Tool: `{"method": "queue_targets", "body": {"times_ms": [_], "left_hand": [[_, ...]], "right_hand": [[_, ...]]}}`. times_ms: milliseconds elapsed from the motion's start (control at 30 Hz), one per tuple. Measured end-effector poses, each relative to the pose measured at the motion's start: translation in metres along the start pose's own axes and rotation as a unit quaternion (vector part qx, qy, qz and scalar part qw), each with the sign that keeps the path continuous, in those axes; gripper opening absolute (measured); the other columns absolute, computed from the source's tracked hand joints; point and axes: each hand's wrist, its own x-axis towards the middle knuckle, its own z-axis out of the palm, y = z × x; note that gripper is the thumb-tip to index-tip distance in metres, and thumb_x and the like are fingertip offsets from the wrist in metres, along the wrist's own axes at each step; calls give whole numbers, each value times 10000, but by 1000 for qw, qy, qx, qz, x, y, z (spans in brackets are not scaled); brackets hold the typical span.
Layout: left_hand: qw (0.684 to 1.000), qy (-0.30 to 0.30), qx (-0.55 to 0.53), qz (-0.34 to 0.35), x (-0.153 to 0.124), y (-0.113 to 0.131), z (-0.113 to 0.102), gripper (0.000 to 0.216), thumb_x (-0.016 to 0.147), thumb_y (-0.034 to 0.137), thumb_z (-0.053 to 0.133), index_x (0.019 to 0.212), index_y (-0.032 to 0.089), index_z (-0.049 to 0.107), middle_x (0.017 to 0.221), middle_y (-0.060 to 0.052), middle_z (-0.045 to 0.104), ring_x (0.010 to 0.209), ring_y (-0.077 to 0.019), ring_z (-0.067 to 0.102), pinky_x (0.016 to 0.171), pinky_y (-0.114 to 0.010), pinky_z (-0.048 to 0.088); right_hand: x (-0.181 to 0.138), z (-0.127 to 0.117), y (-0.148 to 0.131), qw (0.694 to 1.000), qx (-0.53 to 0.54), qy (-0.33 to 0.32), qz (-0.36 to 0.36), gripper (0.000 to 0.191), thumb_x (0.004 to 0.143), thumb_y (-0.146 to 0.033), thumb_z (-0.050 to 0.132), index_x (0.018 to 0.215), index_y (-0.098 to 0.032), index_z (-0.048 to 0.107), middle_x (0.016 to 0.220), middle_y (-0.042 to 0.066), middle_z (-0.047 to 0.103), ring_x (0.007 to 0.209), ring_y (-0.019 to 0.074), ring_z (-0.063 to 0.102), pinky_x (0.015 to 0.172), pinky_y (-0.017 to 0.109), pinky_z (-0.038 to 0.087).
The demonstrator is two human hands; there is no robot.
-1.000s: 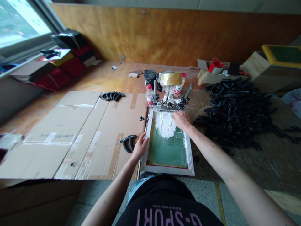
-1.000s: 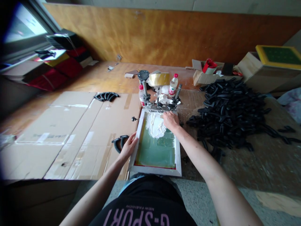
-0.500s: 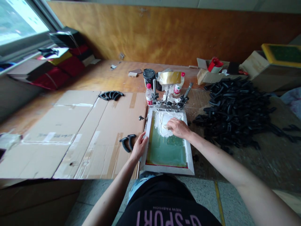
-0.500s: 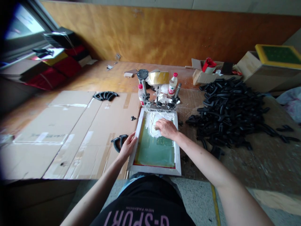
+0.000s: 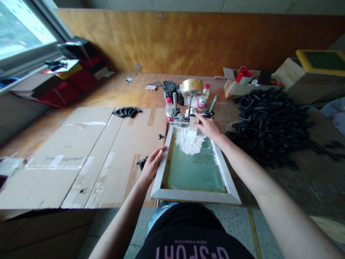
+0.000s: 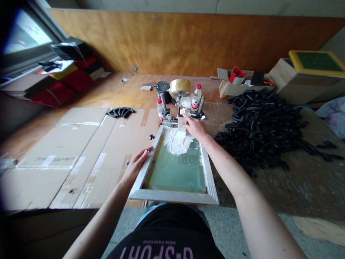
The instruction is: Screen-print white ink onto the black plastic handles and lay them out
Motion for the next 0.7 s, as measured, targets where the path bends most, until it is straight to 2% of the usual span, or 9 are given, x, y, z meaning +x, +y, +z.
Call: {"method": "queue_targets", "body": {"times_ms": [100, 200, 267, 333, 433, 500, 567, 633, 700], "left_hand": [[996, 7, -58, 61, 8, 33, 6, 504, 839, 615, 532, 1054, 183, 680, 804, -13, 655, 615, -109, 551, 542, -206, 428], [980, 10, -135, 149, 27, 65, 20, 490, 812, 601, 568, 1082, 199, 640, 938, -36, 676, 758, -134, 622, 621, -220, 487], [974, 18, -164, 158, 38, 79, 30, 491, 803, 587, 576, 1092, 192, 622, 939, -49, 679, 796, -147, 641, 626, -227, 504], [971, 47, -190, 136, 42, 80, 38, 495, 824, 585, 546, 1116, 189, 599, 893, -48, 682, 761, -140, 642, 603, -222, 505], [976, 48, -201, 63, 31, 50, 54, 519, 847, 582, 532, 1182, 186, 555, 909, -65, 704, 719, -128, 642, 577, -209, 496], [983, -24, -174, -52, 15, 17, 65, 548, 845, 584, 550, 1204, 169, 550, 972, -110, 722, 746, -158, 669, 570, -232, 508], [973, -82, -157, -149, 0, -15, 75, 541, 846, 587, 549, 1188, 168, 571, 1057, -142, 719, 818, -204, 695, 598, -279, 538], [966, -76, -158, -189, -10, -41, 74, 471, 856, 567, 540, 1082, 161, 616, 1031, -139, 725, 828, -221, 706, 602, -291, 543], [971, -37, -143, -188, -11, -60, 56, 412, 856, 536, 538, 944, 145, 637, 916, -126, 735, 759, -214, 709, 572, -276, 527]], "right_hand": [[-10, -14, 43, 989, -12, 70, 132, 373, 933, -368, 507, 1273, -237, 590, 923, 66, 719, 850, 251, 642, 786, 339, 447], [-46, -2, 70, 981, -1, 52, 189, 276, 935, -314, 468, 1082, -178, 659, 889, 89, 710, 851, 254, 639, 759, 333, 454], [-72, 21, 69, 988, 22, 9, 154, 235, 897, -326, 555, 1044, -175, 659, 907, 79, 707, 853, 237, 634, 760, 320, 459], [-91, 46, 56, 996, 42, -34, 66, 294, 835, -326, 664, 1096, -193, 641, 983, 69, 696, 915, 223, 619, 813, 322, 459], [-107, 67, 23, 997, 24, -59, -34, 256, 816, -274, 704, 1059, -213, 651, 1014, 75, 659, 1003, 236, 565, 897, 371, 433], [-116, 68, -4, 999, 9, -36, -32, 124, 852, -270, 670, 958, -206, 667, 948, 79, 636, 980, 241, 544, 893, 379, 432], [-127, 67, -34, 998, 17, -12, -52, 102, 882, -290, 636, 922, -203, 671, 908, 79, 619, 950, 237, 537, 865, 362, 439], [-140, 68, -57, 989, 36, -21, -142, 117, 916, -282, 585, 961, -226, 678, 935, 72, 625, 953, 223, 539, 856, 341, 437], [-151, 69, -59, 972, 52, -53, -223, 167, 942, -247, 537, 1030, -262, 677, 974, 52, 647, 955, 203, 554, 860, 325, 434]]}}
